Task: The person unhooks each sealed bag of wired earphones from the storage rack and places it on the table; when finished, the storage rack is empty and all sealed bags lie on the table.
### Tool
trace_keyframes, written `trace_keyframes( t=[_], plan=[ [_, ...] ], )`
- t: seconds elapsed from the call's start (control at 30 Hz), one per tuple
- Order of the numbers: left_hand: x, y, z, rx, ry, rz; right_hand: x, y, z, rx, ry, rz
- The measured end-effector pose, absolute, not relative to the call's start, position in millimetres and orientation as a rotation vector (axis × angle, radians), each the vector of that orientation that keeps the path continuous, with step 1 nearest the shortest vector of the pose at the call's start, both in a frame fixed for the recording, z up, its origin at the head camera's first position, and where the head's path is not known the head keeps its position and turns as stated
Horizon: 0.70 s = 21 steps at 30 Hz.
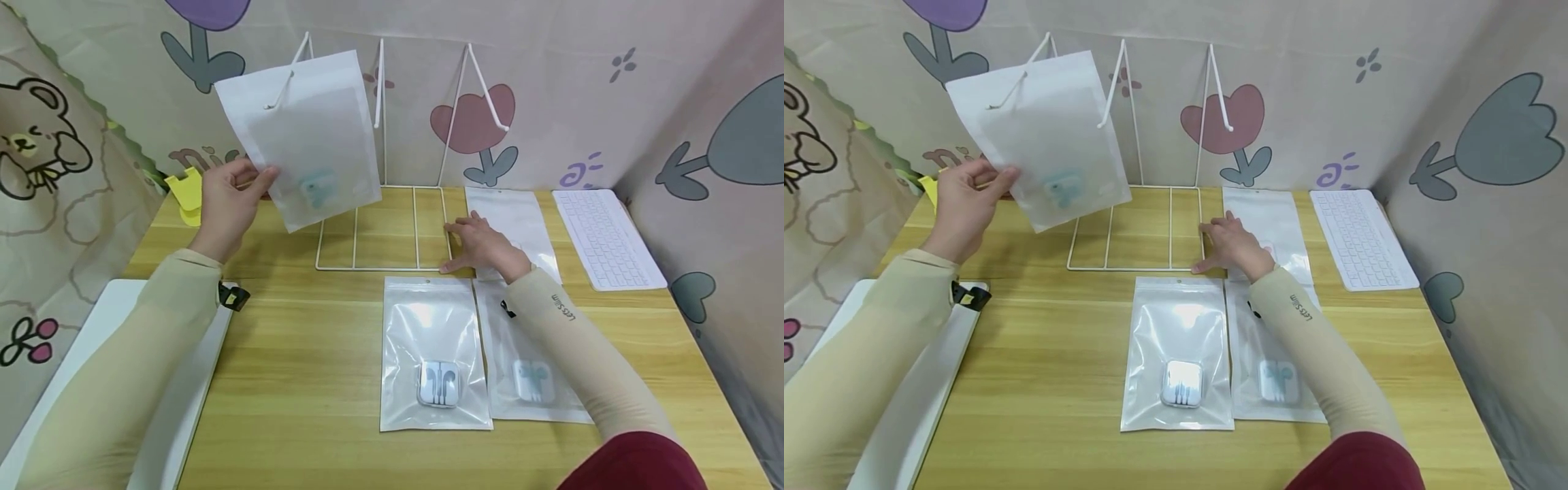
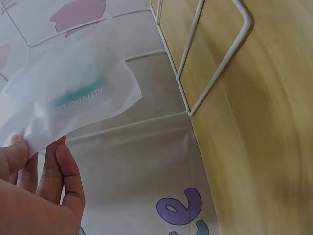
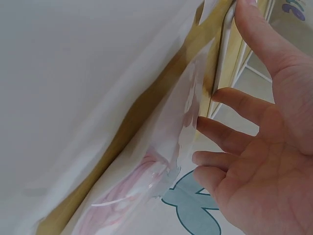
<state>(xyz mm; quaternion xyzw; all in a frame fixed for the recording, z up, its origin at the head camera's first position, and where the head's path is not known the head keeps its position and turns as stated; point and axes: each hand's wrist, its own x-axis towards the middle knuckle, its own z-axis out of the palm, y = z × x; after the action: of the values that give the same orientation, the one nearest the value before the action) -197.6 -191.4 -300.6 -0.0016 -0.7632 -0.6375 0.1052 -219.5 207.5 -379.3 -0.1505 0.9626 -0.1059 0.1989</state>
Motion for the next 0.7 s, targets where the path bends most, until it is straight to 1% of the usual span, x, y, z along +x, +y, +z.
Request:
trace_keyframes(
  t=[0.27, 0.7],
  plan=[
    [-179, -198, -302, -0.045, -2.266, -1.821, -219, 208, -379, -0.426, 2.691, -0.296],
    [-158, -200, -300, -0.126, -2.123, -1.942, -218, 208, -379, -0.430, 2.692, -0.313]
  ],
)
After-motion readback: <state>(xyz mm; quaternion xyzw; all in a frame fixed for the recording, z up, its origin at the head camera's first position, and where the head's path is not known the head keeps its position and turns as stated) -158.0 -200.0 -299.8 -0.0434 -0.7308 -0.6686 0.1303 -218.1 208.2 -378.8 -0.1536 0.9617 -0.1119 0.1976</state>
